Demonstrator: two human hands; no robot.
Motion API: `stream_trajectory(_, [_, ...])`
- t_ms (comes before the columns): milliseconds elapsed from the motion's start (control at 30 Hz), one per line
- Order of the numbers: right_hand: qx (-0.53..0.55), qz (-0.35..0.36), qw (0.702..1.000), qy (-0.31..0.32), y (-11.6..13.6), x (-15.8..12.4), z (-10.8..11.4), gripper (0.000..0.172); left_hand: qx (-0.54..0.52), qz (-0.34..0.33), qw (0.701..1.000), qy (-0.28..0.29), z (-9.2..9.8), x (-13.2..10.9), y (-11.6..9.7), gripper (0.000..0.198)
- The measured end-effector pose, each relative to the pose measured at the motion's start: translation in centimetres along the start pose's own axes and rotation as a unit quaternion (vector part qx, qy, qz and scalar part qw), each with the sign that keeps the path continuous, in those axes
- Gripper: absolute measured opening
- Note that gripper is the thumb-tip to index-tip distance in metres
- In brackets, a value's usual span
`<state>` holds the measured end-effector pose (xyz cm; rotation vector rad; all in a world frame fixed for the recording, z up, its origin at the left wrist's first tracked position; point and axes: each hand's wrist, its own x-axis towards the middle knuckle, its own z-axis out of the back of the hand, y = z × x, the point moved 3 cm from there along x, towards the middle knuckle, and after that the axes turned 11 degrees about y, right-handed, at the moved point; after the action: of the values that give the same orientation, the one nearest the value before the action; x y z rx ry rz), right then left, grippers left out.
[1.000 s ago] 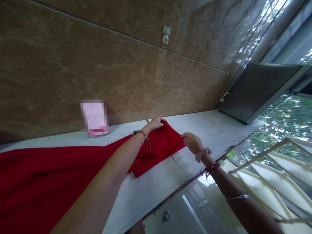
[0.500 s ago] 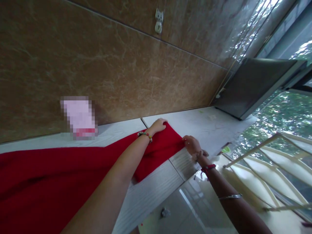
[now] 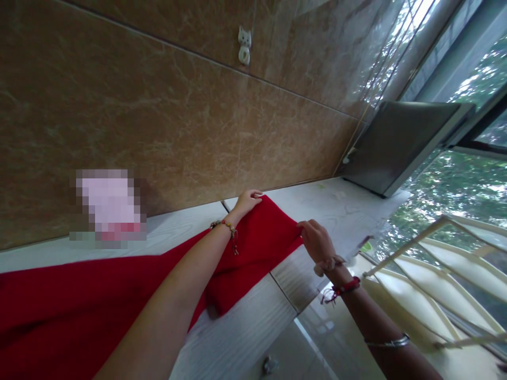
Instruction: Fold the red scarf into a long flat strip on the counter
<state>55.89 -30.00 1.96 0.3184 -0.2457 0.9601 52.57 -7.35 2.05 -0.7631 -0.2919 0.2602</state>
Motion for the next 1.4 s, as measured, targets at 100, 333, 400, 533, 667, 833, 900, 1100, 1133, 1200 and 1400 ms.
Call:
stream_trajectory(100, [0.018,-0.042,0.998,0.032,-0.7,0.2,-0.4,0.026,0.008,0.009,1.000,-0.010,-1.1,0.5,-0.5,0.030])
stream_trajectory(333, [-0.005,-0.107,0.988,0.110,-2.1,0.1,-3.1,0.025,0.043,0.032,0.998,-0.015,-4.8,-0.4,0.5,0.020])
stream_trajectory(400, [-0.011,-0.113,0.988,0.101,-2.3,0.1,-3.0,0.025,0.044,0.027,0.999,-0.018,-4.3,-0.4,0.4,0.018])
stream_trajectory(533, [0.021,-0.095,0.991,0.087,-2.9,0.3,-2.6,0.026,0.043,-0.008,0.998,-0.033,-2.8,0.7,-1.1,0.022])
stream_trajectory(667, [0.065,-0.134,0.987,0.060,-4.0,0.3,-2.7,0.029,0.052,-0.028,0.998,-0.027,-3.1,2.2,-1.9,0.025])
stream_trajectory(833, [0.086,-0.156,0.983,0.048,-4.9,0.4,-3.1,0.028,0.086,0.006,0.996,0.000,-5.1,2.5,-0.1,0.021])
stream_trajectory(900, [0.093,-0.135,0.985,0.045,-5.1,0.6,-2.8,0.029,0.097,0.009,0.995,0.002,-5.5,2.4,0.3,0.023])
stream_trajectory(1100, [0.055,-0.020,0.998,-0.002,-4.5,0.8,-1.3,0.027,0.122,-0.015,0.992,0.015,-4.9,1.8,0.0,0.022])
stream_trajectory(1133, [0.048,-0.008,0.999,-0.001,-4.2,0.5,-1.4,0.026,0.125,-0.017,0.992,0.016,-4.7,1.3,0.0,0.022])
stream_trajectory(1200, [0.042,0.003,0.999,0.023,-3.1,-0.4,-1.9,0.026,0.129,-0.013,0.991,0.014,-4.0,-0.1,0.5,0.023])
stream_trajectory(1400, [0.057,0.025,0.994,0.093,1.9,-2.6,-2.5,0.029,0.126,0.020,0.992,0.021,-0.8,-5.5,2.6,0.022])
